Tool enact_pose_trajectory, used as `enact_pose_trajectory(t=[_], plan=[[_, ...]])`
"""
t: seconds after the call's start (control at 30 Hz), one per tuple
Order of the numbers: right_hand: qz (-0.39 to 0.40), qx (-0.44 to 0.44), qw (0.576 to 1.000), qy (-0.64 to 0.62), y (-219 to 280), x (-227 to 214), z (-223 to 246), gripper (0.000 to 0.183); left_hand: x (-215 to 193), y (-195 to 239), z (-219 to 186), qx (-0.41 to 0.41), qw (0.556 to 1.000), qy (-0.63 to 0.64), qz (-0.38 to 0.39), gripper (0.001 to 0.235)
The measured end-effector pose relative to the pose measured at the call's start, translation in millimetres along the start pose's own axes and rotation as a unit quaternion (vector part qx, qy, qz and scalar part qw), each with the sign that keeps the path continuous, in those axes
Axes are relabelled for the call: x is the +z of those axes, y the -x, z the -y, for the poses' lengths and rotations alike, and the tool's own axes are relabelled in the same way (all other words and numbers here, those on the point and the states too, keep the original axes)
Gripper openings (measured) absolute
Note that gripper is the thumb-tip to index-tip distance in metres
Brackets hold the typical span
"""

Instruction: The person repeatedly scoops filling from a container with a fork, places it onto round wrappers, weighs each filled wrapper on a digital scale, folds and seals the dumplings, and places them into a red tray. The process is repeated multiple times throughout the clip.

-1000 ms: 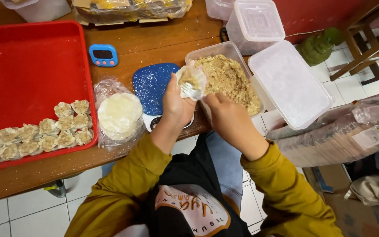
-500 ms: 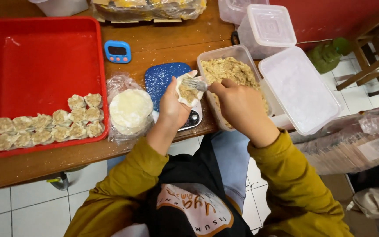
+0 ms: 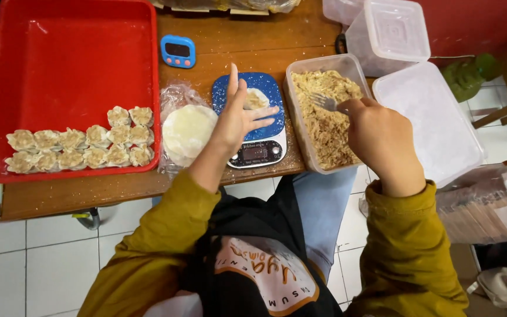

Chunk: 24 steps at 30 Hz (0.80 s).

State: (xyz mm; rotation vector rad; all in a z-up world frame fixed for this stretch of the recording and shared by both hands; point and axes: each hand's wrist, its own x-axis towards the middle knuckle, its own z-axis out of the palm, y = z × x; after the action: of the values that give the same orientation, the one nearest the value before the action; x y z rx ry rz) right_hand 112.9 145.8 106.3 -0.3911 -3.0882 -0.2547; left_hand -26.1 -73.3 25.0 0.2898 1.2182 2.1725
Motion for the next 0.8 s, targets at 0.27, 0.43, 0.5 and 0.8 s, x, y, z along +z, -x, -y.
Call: enact_pose_trajectory(t=[0.27, 0.43, 0.5, 0.8], plan=[[-0.069, -0.054, 0.993, -0.078, -4, -2, 11, 0.03, -26, 32, -71, 0.111, 0.881, -0.456, -0.069, 0.038], [-0.091, -0.125, 0.979, -0.133, -3, -5, 28, 0.029, -45, 18, -62, 0.143, 0.745, -0.651, -0.037, 0.029], [-0.098, -0.124, 0.981, -0.113, -1, -6, 34, 0.022, -47, 12, -55, 0.09, 0.689, -0.718, -0.042, 0.034], [-0.056, -0.048, 0.997, -0.022, 18, -13, 9, 0.027, -44, -3, -35, 0.03, 0.633, -0.773, -0.037, 0.039]])
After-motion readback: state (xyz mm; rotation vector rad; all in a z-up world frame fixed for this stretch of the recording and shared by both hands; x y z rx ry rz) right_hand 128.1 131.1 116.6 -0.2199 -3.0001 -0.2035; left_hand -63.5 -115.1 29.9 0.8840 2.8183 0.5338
